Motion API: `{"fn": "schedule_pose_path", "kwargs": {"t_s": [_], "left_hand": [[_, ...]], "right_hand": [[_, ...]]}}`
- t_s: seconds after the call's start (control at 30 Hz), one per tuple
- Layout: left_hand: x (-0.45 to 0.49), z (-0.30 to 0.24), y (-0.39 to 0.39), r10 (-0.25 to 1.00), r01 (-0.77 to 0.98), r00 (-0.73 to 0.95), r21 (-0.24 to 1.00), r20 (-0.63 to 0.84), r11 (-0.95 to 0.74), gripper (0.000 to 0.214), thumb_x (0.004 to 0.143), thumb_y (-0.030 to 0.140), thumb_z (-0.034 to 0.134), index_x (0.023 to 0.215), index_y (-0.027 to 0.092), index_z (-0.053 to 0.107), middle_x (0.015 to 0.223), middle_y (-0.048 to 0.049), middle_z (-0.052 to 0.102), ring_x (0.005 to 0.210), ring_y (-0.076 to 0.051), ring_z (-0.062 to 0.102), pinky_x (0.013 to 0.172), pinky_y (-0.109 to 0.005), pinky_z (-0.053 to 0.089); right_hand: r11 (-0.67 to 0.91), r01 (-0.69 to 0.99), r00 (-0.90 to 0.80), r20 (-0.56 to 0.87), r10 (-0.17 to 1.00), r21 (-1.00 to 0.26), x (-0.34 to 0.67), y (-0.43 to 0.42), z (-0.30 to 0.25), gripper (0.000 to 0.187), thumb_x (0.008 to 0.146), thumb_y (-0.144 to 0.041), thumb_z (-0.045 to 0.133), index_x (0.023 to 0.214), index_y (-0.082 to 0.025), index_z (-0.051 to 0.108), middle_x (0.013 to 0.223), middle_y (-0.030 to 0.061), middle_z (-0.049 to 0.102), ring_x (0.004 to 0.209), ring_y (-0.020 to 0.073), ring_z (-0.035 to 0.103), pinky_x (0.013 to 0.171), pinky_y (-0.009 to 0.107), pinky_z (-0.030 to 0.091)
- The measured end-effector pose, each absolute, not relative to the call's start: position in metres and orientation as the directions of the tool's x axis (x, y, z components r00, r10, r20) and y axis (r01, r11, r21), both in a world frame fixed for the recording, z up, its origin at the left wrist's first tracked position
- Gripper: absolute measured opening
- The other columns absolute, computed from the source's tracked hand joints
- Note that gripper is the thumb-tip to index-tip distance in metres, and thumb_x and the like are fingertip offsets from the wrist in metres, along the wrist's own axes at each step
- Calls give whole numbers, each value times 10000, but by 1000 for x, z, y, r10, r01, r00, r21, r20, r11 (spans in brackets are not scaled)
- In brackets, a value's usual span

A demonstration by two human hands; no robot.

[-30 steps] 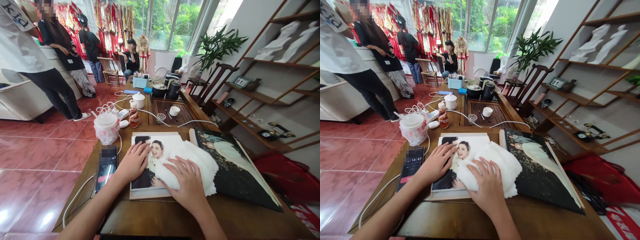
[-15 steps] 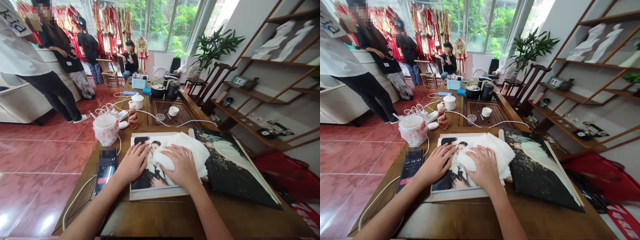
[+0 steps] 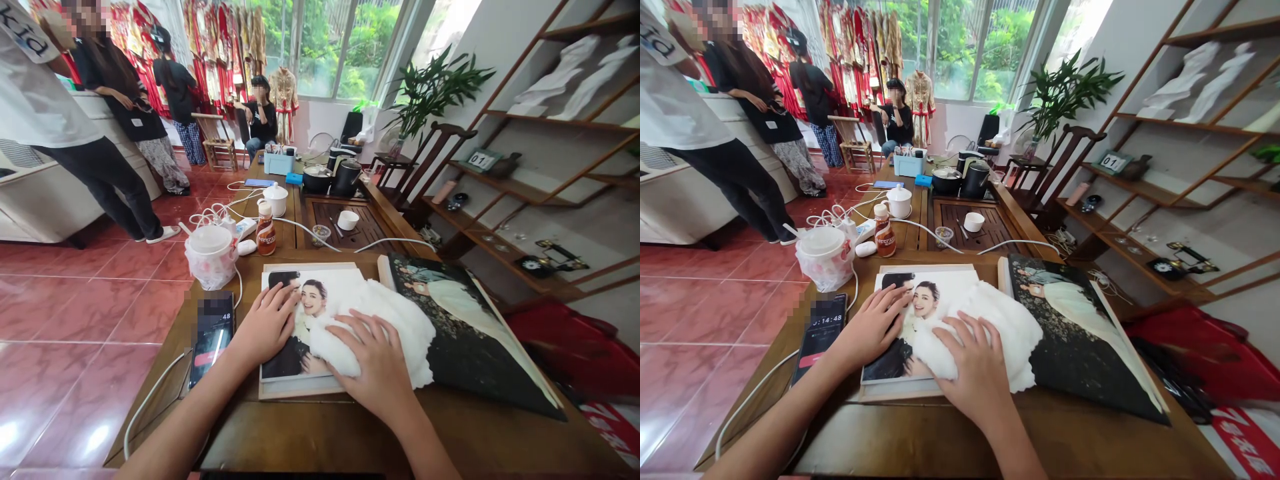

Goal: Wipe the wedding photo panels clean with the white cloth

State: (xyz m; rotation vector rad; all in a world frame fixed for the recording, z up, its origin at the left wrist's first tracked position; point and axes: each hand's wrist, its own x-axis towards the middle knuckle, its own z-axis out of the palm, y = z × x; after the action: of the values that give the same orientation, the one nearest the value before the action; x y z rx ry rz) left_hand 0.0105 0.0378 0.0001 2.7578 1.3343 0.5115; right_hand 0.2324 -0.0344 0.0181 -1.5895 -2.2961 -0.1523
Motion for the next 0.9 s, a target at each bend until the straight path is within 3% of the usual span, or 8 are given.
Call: {"fn": "schedule_pose_path", "kwargs": {"t_s": [0.37, 0.9], "left_hand": [[12, -3, 32, 769, 756, 568, 184, 292, -628, 403, 960, 235, 409, 1362, 221, 433, 1456, -53, 411, 1374, -254, 319, 1129, -455, 287], [12, -1, 37, 764, 754, 580, 169, 283, -635, 421, 967, 252, 401, 1386, 210, 414, 1444, -78, 423, 1372, -266, 321, 1121, -474, 295]], "right_hand": [[347, 933, -286, 382, 879, -99, 231, 5, 14, 353, 798, -430, 594, 1126, -303, 621, 1211, 20, 617, 1191, 279, 460, 1019, 480, 243], [374, 921, -319, 346, 882, -105, 232, -30, 16, 385, 780, -467, 605, 1133, -316, 620, 1212, 22, 617, 1181, 297, 464, 994, 485, 264]]}}
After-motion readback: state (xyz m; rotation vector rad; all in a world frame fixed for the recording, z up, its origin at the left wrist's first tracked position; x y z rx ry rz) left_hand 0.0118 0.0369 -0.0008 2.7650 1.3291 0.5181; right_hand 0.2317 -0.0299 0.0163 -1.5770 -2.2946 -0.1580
